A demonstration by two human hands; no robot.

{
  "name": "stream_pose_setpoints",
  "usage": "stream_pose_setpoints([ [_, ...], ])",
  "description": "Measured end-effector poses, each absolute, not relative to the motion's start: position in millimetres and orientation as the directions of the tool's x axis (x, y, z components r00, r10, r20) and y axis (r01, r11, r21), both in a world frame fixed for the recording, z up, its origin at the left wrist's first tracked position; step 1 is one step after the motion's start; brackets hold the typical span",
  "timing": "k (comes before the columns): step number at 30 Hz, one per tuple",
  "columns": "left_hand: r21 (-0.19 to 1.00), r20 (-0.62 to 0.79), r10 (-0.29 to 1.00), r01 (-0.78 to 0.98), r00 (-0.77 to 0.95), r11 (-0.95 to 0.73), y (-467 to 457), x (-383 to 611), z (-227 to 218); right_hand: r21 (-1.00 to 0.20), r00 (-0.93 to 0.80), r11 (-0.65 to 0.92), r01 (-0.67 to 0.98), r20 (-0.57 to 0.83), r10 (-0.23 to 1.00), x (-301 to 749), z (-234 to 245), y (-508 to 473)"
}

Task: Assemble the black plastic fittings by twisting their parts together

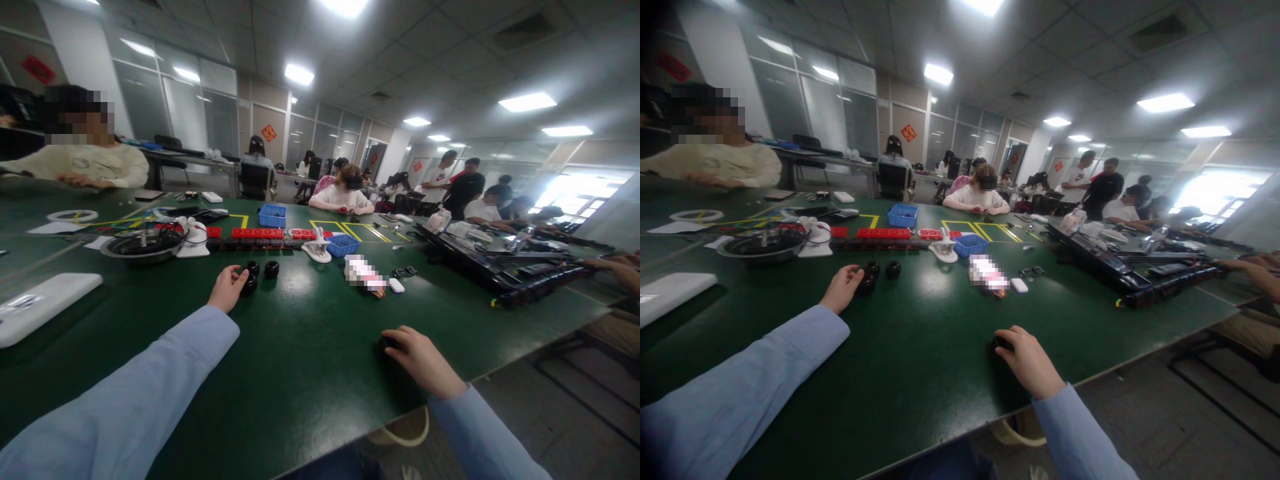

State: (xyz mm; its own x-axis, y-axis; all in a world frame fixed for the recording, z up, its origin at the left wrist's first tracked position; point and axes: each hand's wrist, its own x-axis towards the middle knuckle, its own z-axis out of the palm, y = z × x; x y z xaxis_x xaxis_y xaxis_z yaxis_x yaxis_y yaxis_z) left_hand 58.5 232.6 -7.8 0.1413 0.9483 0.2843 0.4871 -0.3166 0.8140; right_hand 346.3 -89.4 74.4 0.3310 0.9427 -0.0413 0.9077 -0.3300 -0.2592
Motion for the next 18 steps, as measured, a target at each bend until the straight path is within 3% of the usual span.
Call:
stream_pose_setpoints([
  [6, 0.809, 0.303, 0.942, 0.483, 0.146, -0.335, 235, 58, -11, -0.308, 0.277, -0.278, 0.91, -0.047, 0.96, 329, 78, -89],
  [13, 0.808, 0.323, 0.934, 0.47, 0.151, -0.356, 238, 60, -14, -0.354, 0.048, -0.059, 0.933, -0.041, 0.998, 296, 76, -62],
  [18, 0.801, 0.333, 0.932, 0.477, 0.144, -0.36, 237, 59, -13, -0.31, -0.072, 0.065, 0.948, -0.011, 0.997, 266, 71, -27],
])
